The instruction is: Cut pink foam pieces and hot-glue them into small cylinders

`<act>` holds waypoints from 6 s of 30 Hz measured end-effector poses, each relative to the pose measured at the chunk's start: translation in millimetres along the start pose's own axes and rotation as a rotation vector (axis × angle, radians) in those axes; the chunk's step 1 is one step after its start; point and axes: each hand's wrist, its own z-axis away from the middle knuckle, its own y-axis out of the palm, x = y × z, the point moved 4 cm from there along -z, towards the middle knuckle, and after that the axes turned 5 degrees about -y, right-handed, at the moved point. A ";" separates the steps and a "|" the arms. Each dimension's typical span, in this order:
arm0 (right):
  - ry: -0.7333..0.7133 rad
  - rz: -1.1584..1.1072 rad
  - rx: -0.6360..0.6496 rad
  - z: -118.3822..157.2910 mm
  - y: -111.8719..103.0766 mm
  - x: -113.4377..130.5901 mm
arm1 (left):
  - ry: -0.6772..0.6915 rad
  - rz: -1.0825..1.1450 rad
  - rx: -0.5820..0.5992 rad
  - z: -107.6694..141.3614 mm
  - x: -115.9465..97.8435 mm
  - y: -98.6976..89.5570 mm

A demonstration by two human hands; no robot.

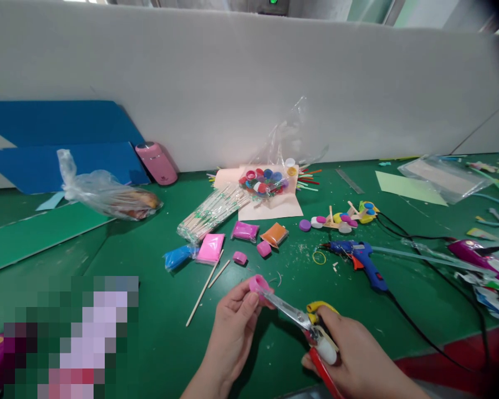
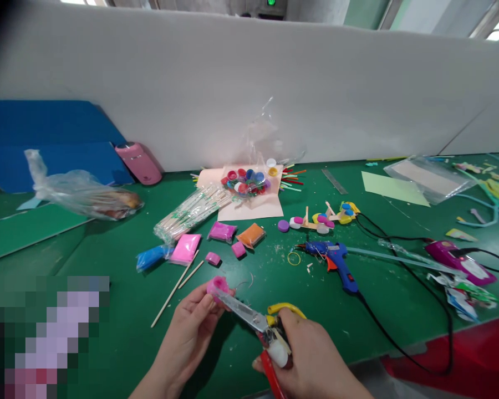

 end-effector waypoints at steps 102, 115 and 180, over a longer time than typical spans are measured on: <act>-0.071 0.049 0.005 1.4 -11.6 -8.6 | 0.077 -0.045 -0.051 0.7 0.1 1.2; -0.060 0.060 -0.005 -1.1 -10.2 -6.0 | 0.088 -0.070 -0.105 1.7 2.5 -3.1; -0.013 -0.118 0.086 -1.8 7.1 0.2 | 0.224 -0.110 -0.120 2.8 4.7 -8.1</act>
